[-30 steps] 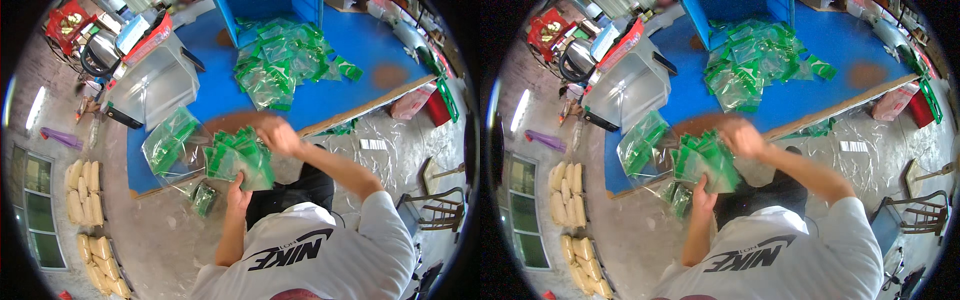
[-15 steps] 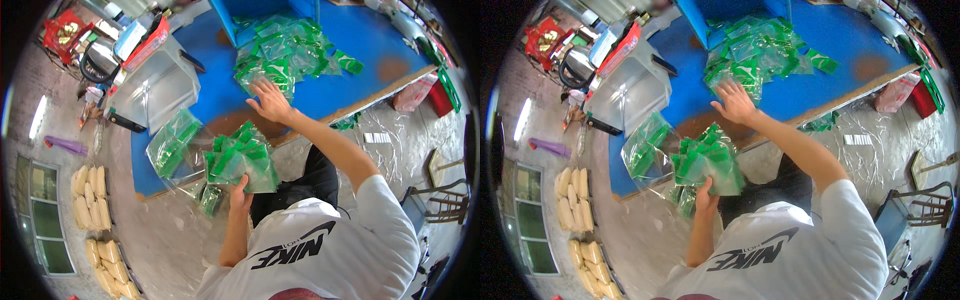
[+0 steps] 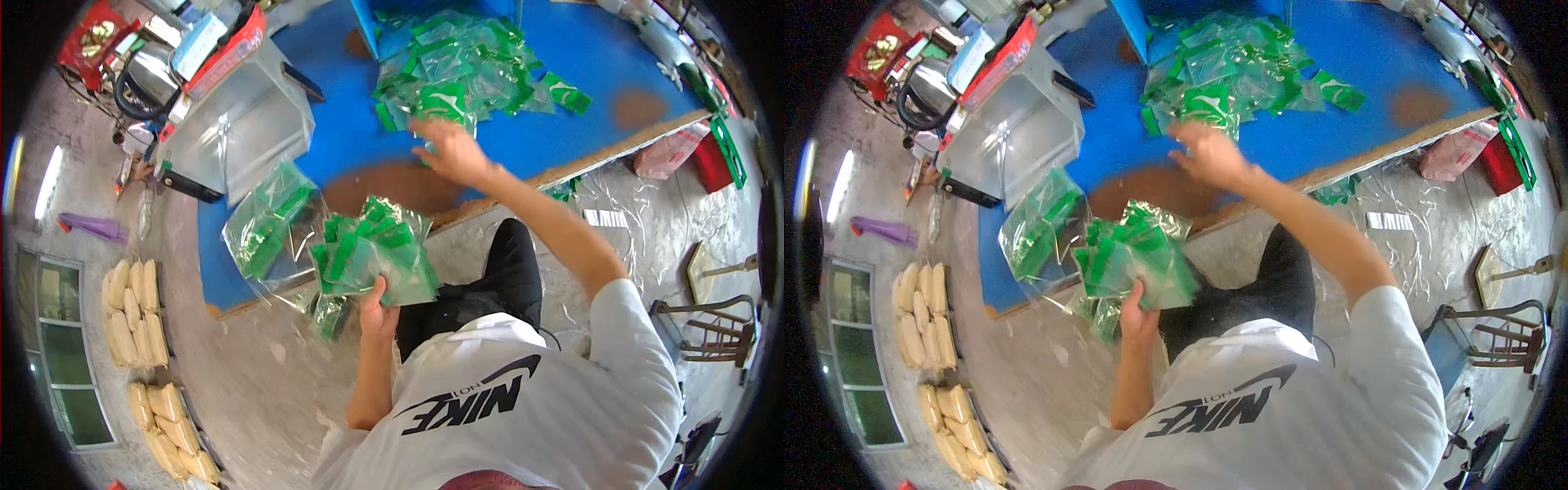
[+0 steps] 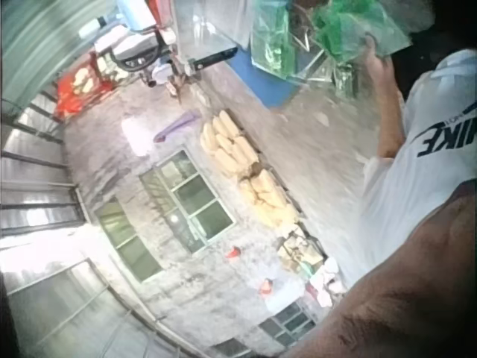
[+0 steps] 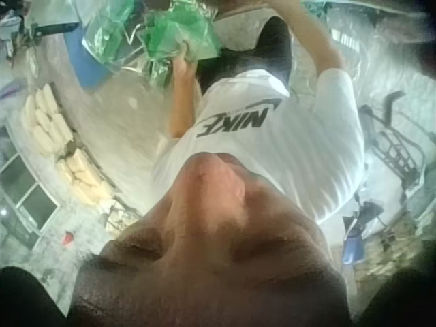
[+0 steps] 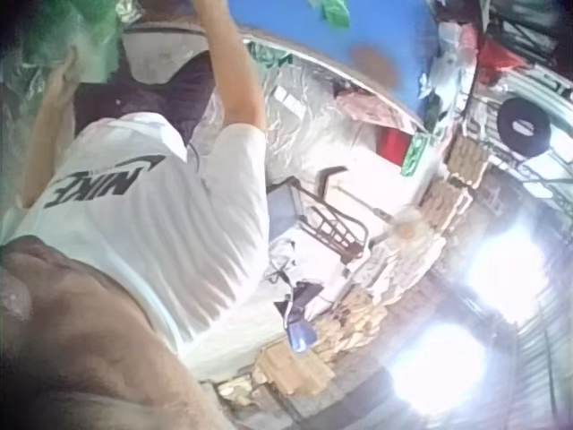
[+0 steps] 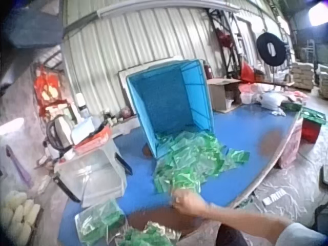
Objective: Sort and pack green plastic bags into a larger container.
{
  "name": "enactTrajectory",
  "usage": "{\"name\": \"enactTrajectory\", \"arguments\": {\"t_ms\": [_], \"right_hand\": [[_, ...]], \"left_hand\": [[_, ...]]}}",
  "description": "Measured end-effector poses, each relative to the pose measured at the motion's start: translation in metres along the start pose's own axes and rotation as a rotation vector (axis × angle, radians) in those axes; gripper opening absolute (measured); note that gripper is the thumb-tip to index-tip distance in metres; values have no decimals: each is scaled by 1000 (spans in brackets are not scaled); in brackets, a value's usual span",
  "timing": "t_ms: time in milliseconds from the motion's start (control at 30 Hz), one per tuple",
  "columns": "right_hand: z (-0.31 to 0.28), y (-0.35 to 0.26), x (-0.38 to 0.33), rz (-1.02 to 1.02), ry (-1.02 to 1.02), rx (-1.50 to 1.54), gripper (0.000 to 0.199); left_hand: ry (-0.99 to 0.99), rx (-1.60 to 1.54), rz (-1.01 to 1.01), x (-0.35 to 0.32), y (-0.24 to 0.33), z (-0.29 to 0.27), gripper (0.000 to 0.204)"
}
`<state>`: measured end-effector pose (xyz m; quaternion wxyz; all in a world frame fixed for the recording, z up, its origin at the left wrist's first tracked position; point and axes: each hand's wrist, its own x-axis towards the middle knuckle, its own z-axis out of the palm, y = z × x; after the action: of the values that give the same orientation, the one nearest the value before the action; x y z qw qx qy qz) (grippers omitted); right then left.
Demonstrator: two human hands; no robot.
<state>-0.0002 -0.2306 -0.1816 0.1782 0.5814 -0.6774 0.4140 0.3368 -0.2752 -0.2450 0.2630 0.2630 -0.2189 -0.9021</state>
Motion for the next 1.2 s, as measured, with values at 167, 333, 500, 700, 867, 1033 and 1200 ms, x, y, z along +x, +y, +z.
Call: {"name": "enactTrajectory", "arguments": {"t_ms": [167, 333, 500, 700, 867, 1033, 1200], "right_hand": [[-3, 71, 5, 106, -511, -635, 54], [2, 84, -6, -99, -348, -530, 33], [-48, -6, 39, 664, -218, 199, 24], [-69, -51, 12, 841, -986, 1298, 37], [-46, -29, 18, 598, -708, 298, 41], [-12, 60, -11, 280, -75, -628, 47], [-14, 41, 2, 575, -226, -162, 42]], "left_hand": [[57, 109, 56, -4, -16, 2, 48], [56, 189, -9, -16, -8, 14, 54], [-103, 284, 64, -15, 27, 14, 67], [-282, 379, 30, 23, 45, 19, 75], [-261, 321, -9, 21, 15, 20, 70], [-74, 271, 11, 4, 12, 26, 61], [-134, 109, -33, 10, 20, 15, 55]]}}
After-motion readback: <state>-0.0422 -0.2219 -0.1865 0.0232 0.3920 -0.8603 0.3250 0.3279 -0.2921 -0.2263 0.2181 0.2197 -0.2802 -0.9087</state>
